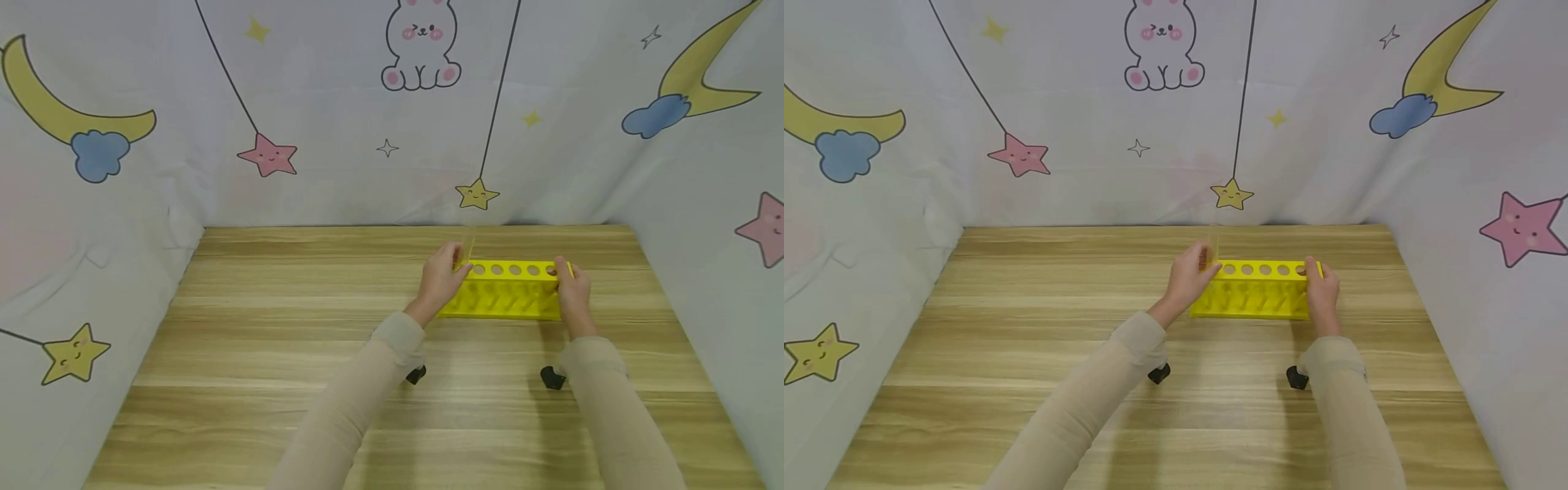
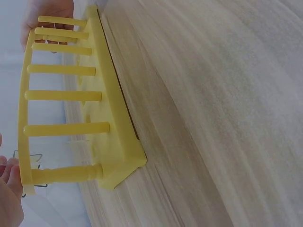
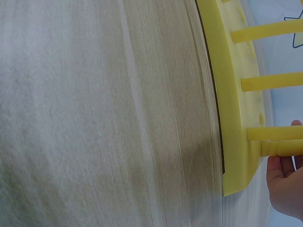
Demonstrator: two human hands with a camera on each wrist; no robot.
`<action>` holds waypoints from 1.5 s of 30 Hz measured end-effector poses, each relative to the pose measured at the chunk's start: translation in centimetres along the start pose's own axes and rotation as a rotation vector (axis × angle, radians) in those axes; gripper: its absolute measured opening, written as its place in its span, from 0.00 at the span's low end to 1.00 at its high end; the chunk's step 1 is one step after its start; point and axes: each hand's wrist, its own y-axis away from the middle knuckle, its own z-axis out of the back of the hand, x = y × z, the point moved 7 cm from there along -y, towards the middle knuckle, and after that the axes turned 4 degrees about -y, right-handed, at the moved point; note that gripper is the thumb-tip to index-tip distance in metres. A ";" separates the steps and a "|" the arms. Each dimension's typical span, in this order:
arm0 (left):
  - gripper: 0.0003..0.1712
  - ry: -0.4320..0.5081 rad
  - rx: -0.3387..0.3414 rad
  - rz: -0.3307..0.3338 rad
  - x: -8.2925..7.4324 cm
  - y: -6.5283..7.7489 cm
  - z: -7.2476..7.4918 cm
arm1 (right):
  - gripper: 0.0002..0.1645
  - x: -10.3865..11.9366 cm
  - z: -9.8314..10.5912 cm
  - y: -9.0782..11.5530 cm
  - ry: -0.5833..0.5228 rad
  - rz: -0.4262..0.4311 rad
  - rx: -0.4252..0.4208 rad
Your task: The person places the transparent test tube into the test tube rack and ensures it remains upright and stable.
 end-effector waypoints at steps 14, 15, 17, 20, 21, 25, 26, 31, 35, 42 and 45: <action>0.16 0.019 0.011 0.032 0.2 -0.1 -0.1 | 0.22 -0.2 0.0 -0.1 -0.006 -0.007 0.013; 0.16 0.016 0.011 0.032 0.2 -0.1 -0.1 | 0.23 -0.2 0.0 -0.1 -0.008 -0.008 0.013; 0.15 0.020 0.011 0.034 0.3 -0.1 -0.1 | 0.23 -0.2 0.0 -0.1 -0.010 -0.012 0.011; 0.16 0.023 0.013 0.038 0.3 -0.1 -0.1 | 0.23 -0.2 0.0 0.0 -0.006 -0.017 0.011; 0.16 0.026 0.014 0.039 0.3 -0.1 -0.1 | 0.23 -0.1 0.0 0.0 -0.005 -0.018 0.013; 0.19 0.046 0.021 0.054 0.3 -0.1 0.0 | 0.23 -0.1 0.1 0.1 0.001 -0.021 0.015; 0.20 0.053 0.025 0.058 0.3 -0.1 0.0 | 0.23 -0.1 0.1 0.1 -0.002 -0.021 0.015; 0.24 0.083 0.043 0.073 0.5 0.0 -0.1 | 0.22 -0.1 0.1 0.1 -0.018 -0.020 0.002; 0.27 0.053 0.034 0.050 0.7 0.2 0.2 | 0.22 0.0 0.1 0.0 -0.016 -0.018 0.004; 0.32 -0.039 0.053 0.028 1.3 0.6 0.7 | 0.22 0.1 0.0 0.1 -0.011 -0.012 0.007; 0.35 -0.064 0.081 0.016 1.5 0.7 0.7 | 0.22 0.2 0.0 0.1 -0.002 -0.008 0.010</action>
